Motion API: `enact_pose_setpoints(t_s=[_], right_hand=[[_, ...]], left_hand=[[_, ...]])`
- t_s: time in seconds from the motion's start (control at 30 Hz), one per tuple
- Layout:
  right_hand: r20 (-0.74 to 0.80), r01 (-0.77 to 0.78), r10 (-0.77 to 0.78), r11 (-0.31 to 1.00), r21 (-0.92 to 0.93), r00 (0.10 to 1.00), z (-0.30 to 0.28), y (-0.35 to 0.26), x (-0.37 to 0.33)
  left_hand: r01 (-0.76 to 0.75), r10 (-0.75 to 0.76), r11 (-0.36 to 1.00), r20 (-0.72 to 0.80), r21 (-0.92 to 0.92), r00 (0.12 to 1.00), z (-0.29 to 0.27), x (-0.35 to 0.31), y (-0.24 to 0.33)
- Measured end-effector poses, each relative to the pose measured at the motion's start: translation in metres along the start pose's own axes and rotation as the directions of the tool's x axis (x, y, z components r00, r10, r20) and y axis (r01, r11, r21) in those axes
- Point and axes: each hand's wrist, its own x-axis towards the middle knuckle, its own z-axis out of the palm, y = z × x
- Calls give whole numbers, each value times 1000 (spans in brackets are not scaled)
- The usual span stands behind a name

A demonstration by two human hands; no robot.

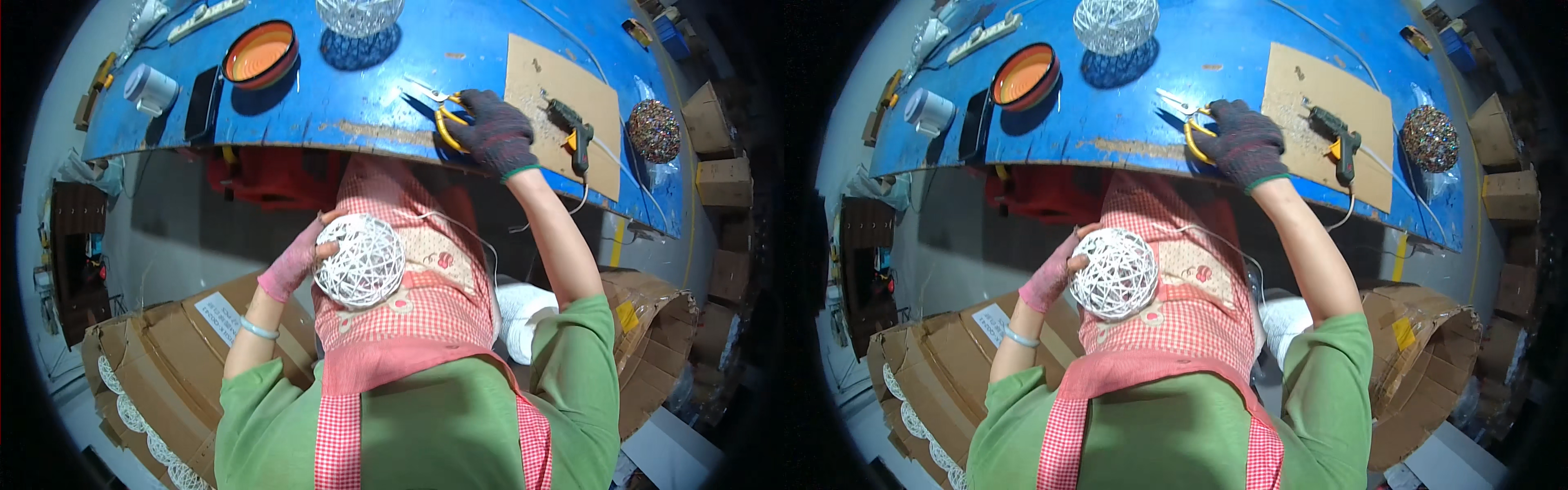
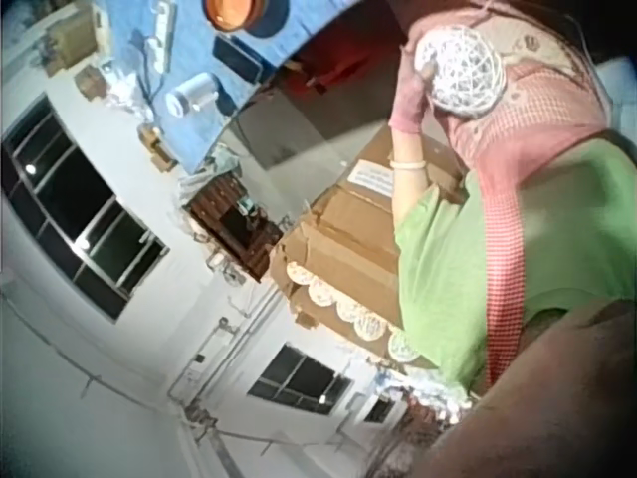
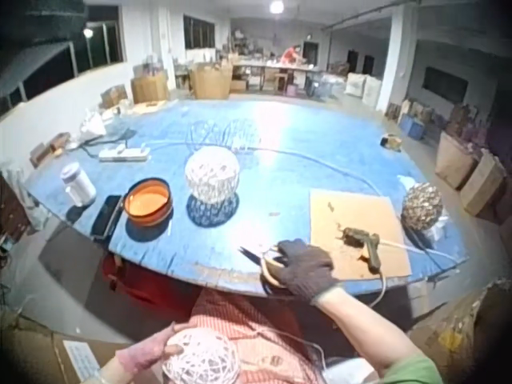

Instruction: Assembling and reinforcing white woven decorative balls using a hot glue gun and cutting wire.

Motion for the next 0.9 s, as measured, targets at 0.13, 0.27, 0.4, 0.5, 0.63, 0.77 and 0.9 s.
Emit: enact_pose_setpoints(t_s=[0.13,0.27,0.4,0.5,0.63,0.77,0.9], right_hand=[[89,-16,19,999,-29,996,8,-10,23],[-262,226,-193,969,104,946,12,29,13],[-481,-87,261,931,354,837,-31,107,-14],[-406,-469,439,883,28,802,-58,163,-43],[-123,-627,617,777,-66,777,-59,168,-55],[-76,-646,648,762,43,758,-56,166,-49],[2,-652,653,757,-50,758,-56,177,-37]], left_hand=[[26,-29,992,-20,-126,999,-10,-3,-6],[34,-30,806,16,-591,999,-45,-11,-38],[-134,72,712,-117,-689,990,-64,3,-4],[-431,436,899,-61,78,898,-32,40,82],[-459,468,876,-30,145,883,-1,85,156],[-495,532,782,8,379,847,14,118,171],[-499,566,657,67,566,822,15,141,170]])
